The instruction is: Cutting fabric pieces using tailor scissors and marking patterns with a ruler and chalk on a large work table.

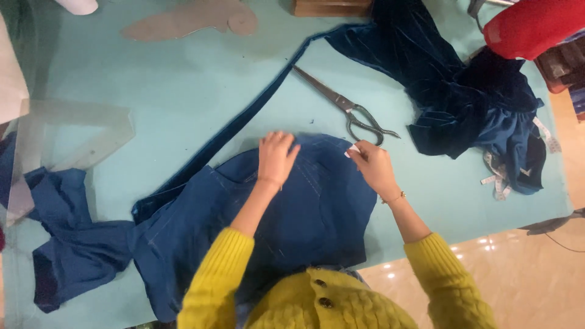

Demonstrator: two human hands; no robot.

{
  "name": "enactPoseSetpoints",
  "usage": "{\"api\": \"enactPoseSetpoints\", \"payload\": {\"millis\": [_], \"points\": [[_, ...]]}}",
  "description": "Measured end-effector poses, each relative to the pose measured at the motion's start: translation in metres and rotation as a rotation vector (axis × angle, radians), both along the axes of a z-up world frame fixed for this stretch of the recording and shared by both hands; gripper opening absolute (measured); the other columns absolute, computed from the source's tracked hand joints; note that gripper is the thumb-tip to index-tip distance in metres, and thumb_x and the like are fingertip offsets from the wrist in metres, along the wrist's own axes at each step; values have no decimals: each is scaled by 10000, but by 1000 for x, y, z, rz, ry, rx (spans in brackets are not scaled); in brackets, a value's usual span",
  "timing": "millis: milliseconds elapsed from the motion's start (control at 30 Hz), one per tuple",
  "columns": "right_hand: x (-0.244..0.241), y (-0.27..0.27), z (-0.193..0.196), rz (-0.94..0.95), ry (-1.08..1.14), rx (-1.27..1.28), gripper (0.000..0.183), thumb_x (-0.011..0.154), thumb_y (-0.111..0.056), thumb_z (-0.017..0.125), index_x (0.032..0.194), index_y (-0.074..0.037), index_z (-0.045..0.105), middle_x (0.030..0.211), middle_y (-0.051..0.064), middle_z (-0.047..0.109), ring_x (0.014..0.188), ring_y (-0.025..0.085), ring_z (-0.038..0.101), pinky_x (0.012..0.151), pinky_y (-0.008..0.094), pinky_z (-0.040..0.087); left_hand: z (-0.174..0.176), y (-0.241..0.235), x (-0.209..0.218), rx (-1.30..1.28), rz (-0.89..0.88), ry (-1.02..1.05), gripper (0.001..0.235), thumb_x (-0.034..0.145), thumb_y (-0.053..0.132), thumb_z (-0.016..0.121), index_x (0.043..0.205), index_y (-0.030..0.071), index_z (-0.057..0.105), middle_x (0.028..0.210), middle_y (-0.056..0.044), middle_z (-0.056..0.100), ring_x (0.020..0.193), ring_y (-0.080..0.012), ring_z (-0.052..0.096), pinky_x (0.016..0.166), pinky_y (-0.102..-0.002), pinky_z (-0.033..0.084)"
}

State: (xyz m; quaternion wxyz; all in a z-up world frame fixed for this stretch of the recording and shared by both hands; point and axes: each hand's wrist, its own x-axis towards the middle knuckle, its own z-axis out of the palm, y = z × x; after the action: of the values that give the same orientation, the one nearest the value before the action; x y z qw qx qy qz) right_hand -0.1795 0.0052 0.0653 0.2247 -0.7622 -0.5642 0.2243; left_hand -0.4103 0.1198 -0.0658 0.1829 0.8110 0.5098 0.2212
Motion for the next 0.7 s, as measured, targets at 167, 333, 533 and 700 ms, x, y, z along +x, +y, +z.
{"api": "enactPoseSetpoints", "payload": {"millis": [167, 333, 533, 700], "points": [[-29, 13, 5, 91, -85, 162, 99, 1007, -180, 712, 991, -82, 721, 750, 94, 732, 732, 258, 746, 642, 356, 597, 65, -71, -27, 176, -360, -106, 58, 984, 84, 665, 1028, 97, 630, 1056, -52, 607, 1075, -242, 612, 1049, -414, 444], [-53, 24, -47, 400, -410, 369, 74, 995, -175, 690, 939, -136, 717, 832, 35, 756, 787, 220, 735, 741, 336, 567, 67, -74, -28, 170, -336, -178, 82, 1002, 51, 631, 1081, 31, 639, 1074, -112, 651, 1116, -281, 630, 1071, -441, 468], [-33, 33, -83, 613, -814, 419, 115, 977, -88, 617, 914, -170, 668, 707, -16, 652, 688, 158, 681, 719, 272, 505, 1, -66, -19, 313, -315, -184, 261, 908, 95, 655, 1159, 163, 675, 1260, 38, 695, 1327, -134, 576, 1259, -362, 360], [-29, 38, -63, 602, -1059, 304, 234, 961, -174, 650, 754, -211, 546, 597, -81, 528, 538, 115, 583, 641, 244, 478, 44, -74, -22, 212, -310, -226, 203, 938, 36, 691, 1140, 61, 696, 1179, -67, 725, 1243, -223, 630, 1208, -420, 402]]}}
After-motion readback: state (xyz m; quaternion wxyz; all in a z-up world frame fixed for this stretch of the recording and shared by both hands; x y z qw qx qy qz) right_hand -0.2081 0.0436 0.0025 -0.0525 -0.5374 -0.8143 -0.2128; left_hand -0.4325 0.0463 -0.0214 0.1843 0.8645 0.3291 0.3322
